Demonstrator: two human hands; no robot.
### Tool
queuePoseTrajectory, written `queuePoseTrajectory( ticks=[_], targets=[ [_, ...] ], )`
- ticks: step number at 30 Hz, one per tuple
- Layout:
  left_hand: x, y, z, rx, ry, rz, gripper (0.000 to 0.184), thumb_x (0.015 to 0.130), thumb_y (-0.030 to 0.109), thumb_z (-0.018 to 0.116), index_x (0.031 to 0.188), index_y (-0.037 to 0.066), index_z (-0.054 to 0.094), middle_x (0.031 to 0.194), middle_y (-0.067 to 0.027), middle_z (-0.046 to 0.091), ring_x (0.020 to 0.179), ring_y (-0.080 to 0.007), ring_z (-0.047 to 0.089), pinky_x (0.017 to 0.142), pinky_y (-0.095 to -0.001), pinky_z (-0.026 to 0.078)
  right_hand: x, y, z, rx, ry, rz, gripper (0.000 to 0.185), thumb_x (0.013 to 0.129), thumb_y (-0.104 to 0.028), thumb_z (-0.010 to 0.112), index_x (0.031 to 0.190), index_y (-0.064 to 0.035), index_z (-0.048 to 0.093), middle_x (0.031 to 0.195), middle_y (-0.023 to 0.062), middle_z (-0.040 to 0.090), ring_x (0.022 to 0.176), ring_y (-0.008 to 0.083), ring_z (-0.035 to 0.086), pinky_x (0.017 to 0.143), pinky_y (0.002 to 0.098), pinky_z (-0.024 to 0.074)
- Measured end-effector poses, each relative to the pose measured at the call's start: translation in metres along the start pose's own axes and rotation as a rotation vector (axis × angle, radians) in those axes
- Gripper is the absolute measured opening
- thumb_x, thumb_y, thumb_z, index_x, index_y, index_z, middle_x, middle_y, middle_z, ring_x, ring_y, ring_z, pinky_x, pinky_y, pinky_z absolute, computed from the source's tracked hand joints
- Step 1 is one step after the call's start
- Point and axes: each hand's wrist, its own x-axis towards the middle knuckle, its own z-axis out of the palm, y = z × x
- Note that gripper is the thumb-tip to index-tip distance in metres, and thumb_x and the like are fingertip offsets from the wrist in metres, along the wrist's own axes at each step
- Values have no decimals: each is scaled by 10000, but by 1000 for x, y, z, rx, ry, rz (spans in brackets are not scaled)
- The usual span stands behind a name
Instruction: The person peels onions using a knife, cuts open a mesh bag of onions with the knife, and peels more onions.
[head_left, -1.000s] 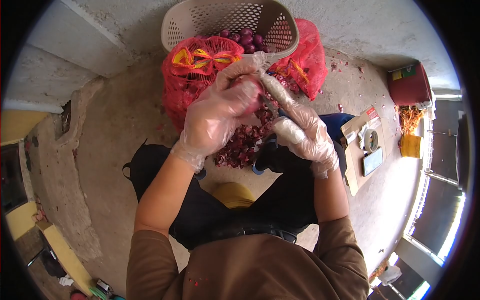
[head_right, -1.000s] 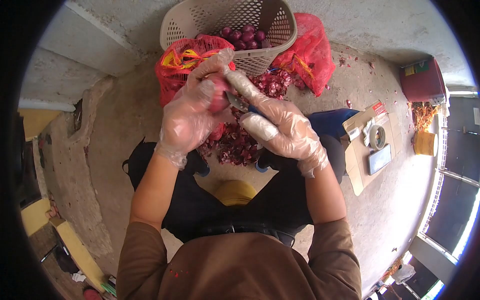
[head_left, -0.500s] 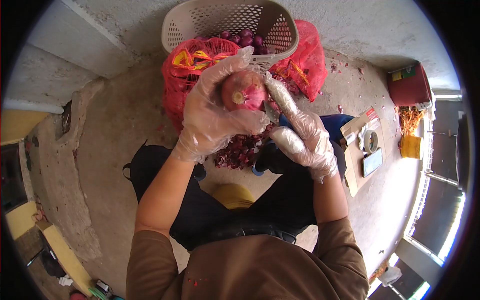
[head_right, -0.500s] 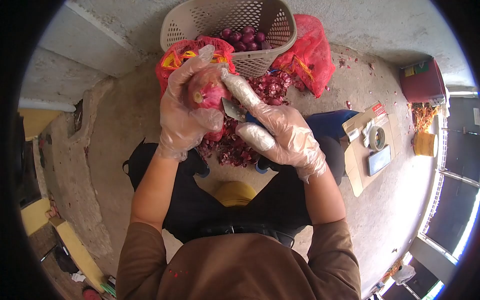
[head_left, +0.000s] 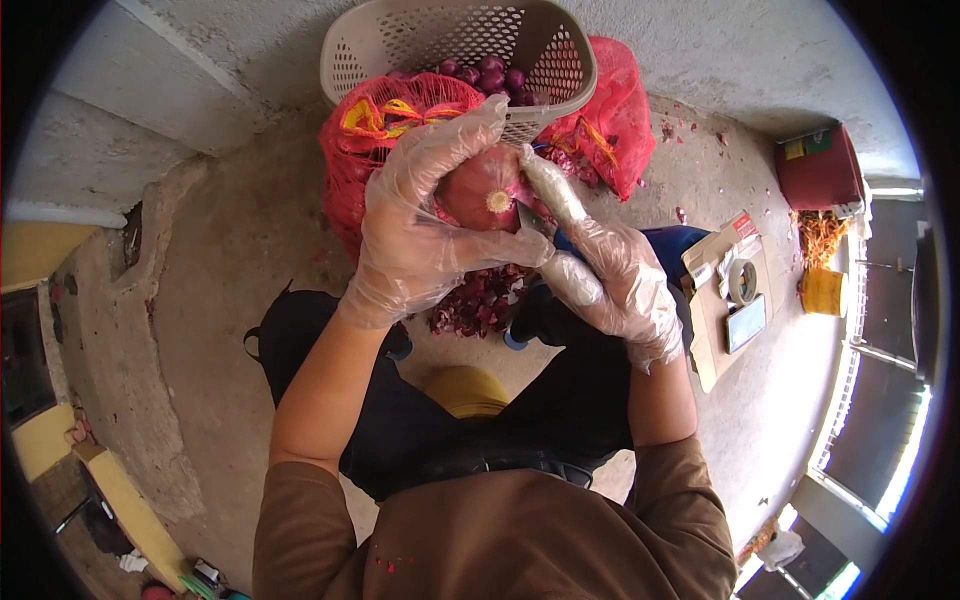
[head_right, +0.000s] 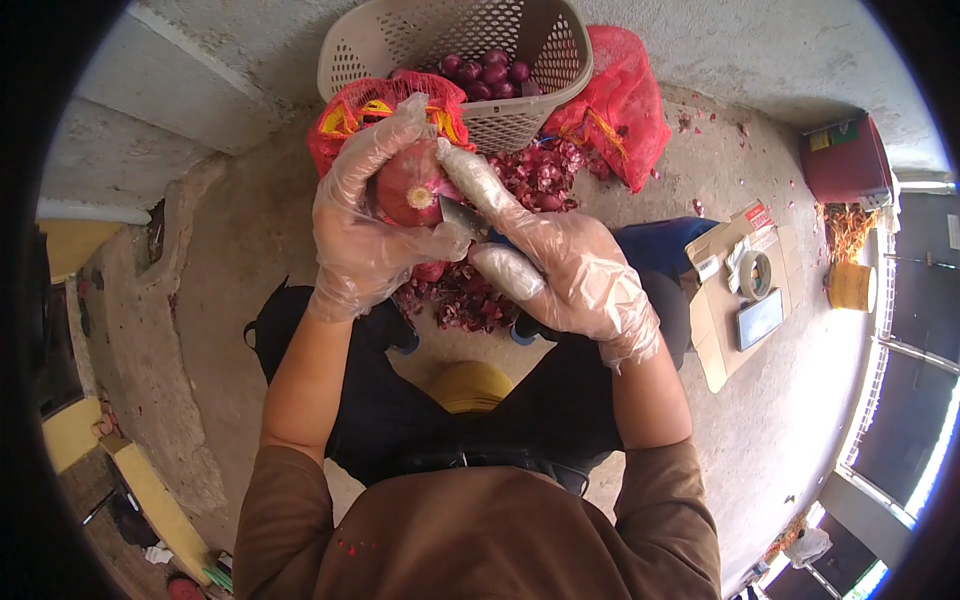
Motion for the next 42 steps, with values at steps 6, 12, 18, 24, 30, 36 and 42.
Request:
queuePoseTrajectory(
  ticks=[6, 12, 18, 24, 30, 36, 42],
  targets=[
    [0, 1, 2, -23, 0, -28, 842, 568, 199, 958, 1307, 66, 576, 1350, -140, 598, 1194, -258, 606, 1032, -375, 476, 2, -1, 1, 36, 0, 11, 673, 933, -204, 596, 1543, -110, 327, 1040, 216, 690, 882, 403, 678, 779, 460, 534],
    [-2, 1, 5, -181, 27, -103, 833, 604, 159, 952, 1334, 60, 563, 1370, -132, 581, 1179, -211, 608, 1014, -351, 492, 3, -6, -4, 11, -60, 66, 662, 935, -197, 593, 1539, -111, 336, 988, 221, 693, 868, 405, 676, 771, 462, 529],
    [-5, 2, 8, -307, 38, -194, 835, 622, 144, 947, 1350, 50, 551, 1366, -121, 582, 1153, -188, 609, 1014, -347, 490, 3, -7, -3, -6, -47, 84, 661, 935, -198, 594, 1539, -115, 340, 997, 223, 690, 869, 404, 677, 784, 456, 527],
    [-7, 3, 9, -329, 45, -203, 851, 619, 159, 952, 1359, 49, 547, 1363, -117, 584, 1134, -177, 607, 1015, -340, 486, 3, 4, 1, 56, 20, -8, 675, 928, -217, 605, 1538, -104, 339, 1058, 228, 688, 909, 407, 677, 810, 448, 533],
    [-7, 9, 8, -348, 76, -292, 862, 609, 171, 955, 1359, 51, 548, 1362, -114, 586, 1146, -175, 601, 1021, -338, 480, -1, -4, -3, -1, -41, 57, 683, 921, -208, 610, 1537, -98, 337, 1058, 234, 686, 905, 408, 679, 800, 447, 538],
    [-4, 7, 5, -151, 50, -173, 842, 604, 182, 955, 1340, 61, 565, 1335, -108, 604, 1123, -185, 614, 980, -334, 501, 1, -5, -2, -32, -41, 81, 667, 923, -198, 614, 1530, -101, 355, 1035, 230, 690, 882, 394, 685, 778, 437, 543],
    [-4, 5, 4, -65, 42, -128, 818, 628, 150, 946, 1341, 52, 557, 1325, -98, 601, 1105, -179, 618, 964, -331, 515, 0, -7, 0, -119, -31, 111, 595, 934, -198, 614, 1494, -112, 431, 1051, 215, 691, 799, 371, 680, 709, 430, 537]
  ],
)
